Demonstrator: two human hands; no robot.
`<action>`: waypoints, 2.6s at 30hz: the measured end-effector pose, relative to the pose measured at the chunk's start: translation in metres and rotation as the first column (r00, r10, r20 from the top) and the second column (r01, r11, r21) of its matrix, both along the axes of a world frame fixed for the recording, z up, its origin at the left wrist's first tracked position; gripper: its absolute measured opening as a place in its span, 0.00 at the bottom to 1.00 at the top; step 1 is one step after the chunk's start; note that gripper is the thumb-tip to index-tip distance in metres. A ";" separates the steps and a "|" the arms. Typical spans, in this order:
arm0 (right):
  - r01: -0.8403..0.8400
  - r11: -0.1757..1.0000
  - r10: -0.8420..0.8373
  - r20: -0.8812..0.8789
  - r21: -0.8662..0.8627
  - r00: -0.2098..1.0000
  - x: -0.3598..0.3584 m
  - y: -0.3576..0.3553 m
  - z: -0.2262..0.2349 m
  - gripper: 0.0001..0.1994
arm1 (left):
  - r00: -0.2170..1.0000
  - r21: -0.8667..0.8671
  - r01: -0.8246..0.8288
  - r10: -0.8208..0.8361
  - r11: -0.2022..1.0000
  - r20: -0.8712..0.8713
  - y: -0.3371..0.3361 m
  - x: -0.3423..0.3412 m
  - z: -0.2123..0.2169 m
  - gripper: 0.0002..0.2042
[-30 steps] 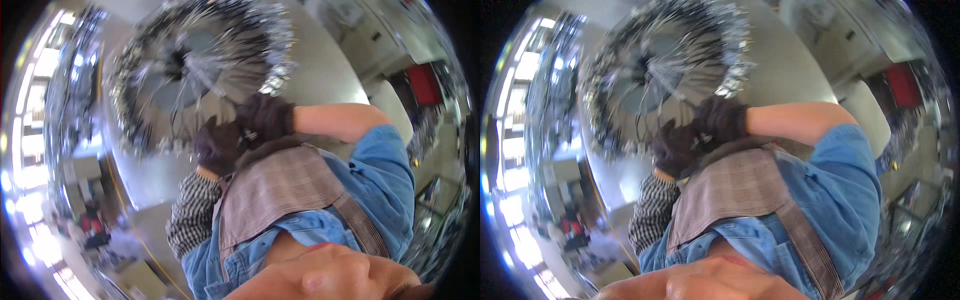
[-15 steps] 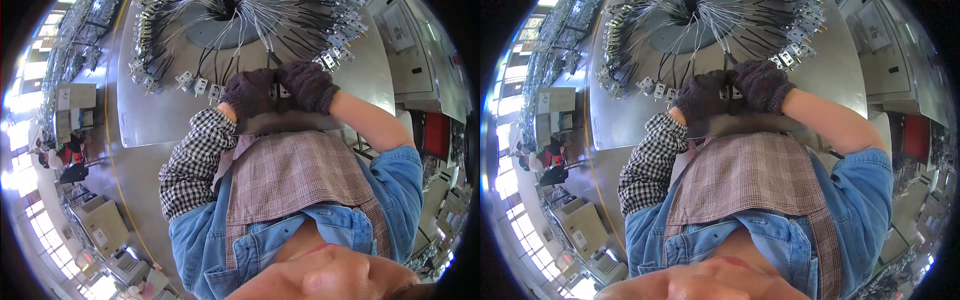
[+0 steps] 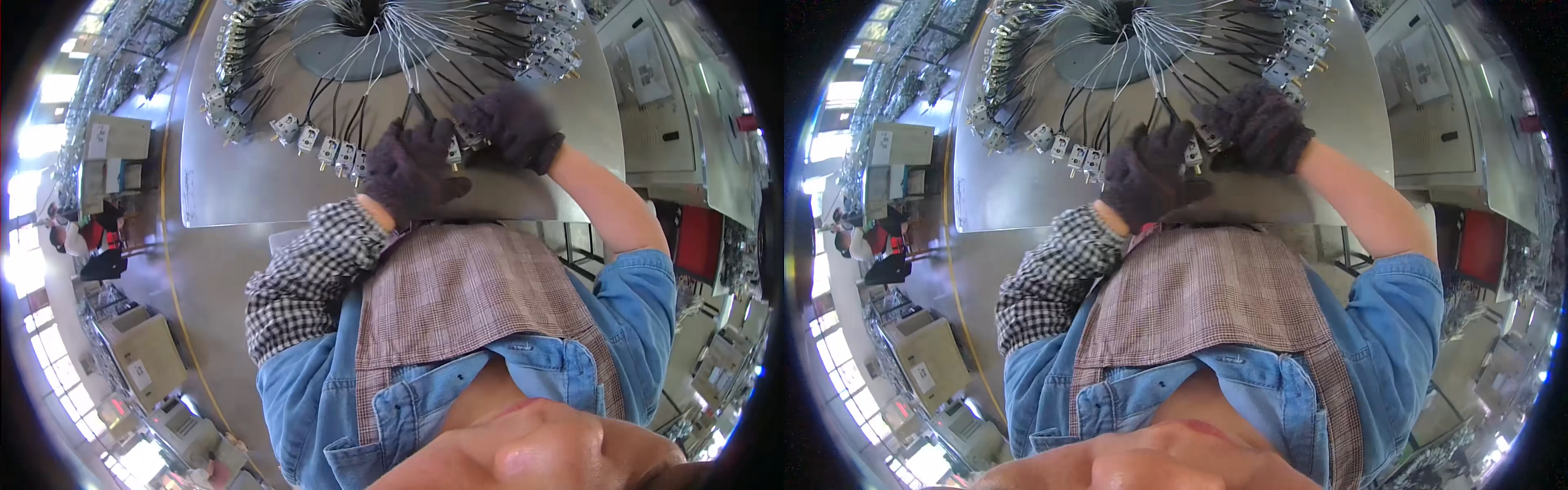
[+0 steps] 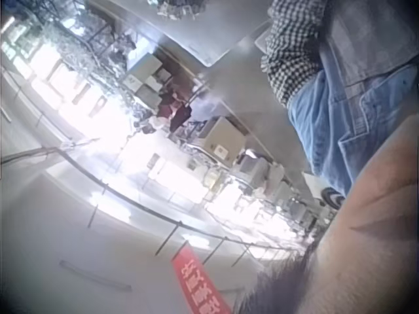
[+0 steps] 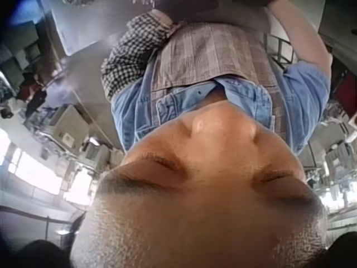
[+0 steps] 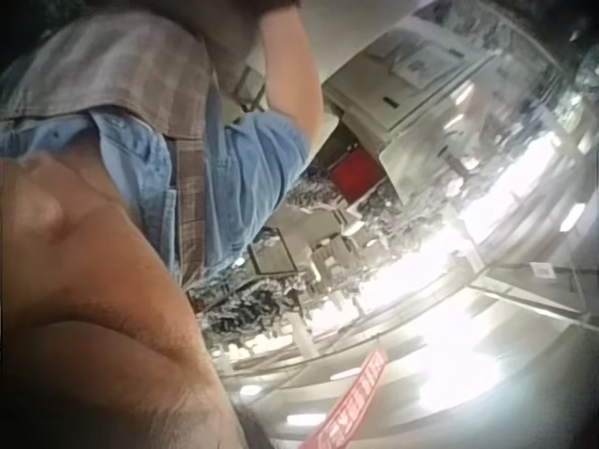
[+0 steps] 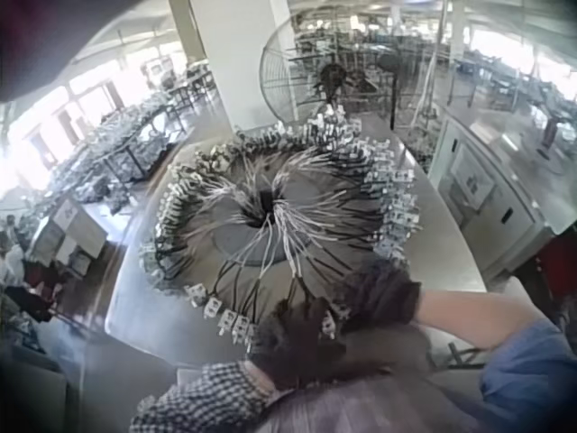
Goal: The person places electrical components into slots on a circular machine turntable, operates the control panel, and walks to another workstation. The person then presses buttons on the console and arranges wired switch assemblies around a circular opening on the metal table.
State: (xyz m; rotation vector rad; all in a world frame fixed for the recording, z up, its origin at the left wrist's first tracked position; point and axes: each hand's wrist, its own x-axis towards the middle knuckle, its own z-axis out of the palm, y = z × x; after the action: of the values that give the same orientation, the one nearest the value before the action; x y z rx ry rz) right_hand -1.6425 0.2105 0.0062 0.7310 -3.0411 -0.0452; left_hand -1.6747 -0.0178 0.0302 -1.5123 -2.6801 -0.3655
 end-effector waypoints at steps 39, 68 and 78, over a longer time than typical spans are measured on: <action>0.007 0.911 -0.085 -0.172 -0.412 0.981 0.017 0.075 -0.011 0.33 | 0.957 0.181 -0.246 0.268 0.952 -0.112 0.109 0.028 -0.037 0.28; 0.281 0.756 -0.277 0.100 -0.591 0.956 0.046 0.095 -0.027 0.29 | 0.938 -0.299 -0.329 0.347 0.896 0.007 0.116 0.042 0.005 0.38; 0.587 0.228 -0.074 0.588 -0.777 0.806 0.049 0.056 -0.039 0.35 | 0.960 -0.141 -0.271 0.278 0.952 0.034 0.104 0.044 -0.002 0.37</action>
State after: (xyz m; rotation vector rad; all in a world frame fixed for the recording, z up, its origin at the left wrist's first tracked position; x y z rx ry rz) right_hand -1.5931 0.2667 -0.0331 -0.1283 -2.6182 1.9980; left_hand -1.6312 0.0867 0.0285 -1.1442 -2.9578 -0.2161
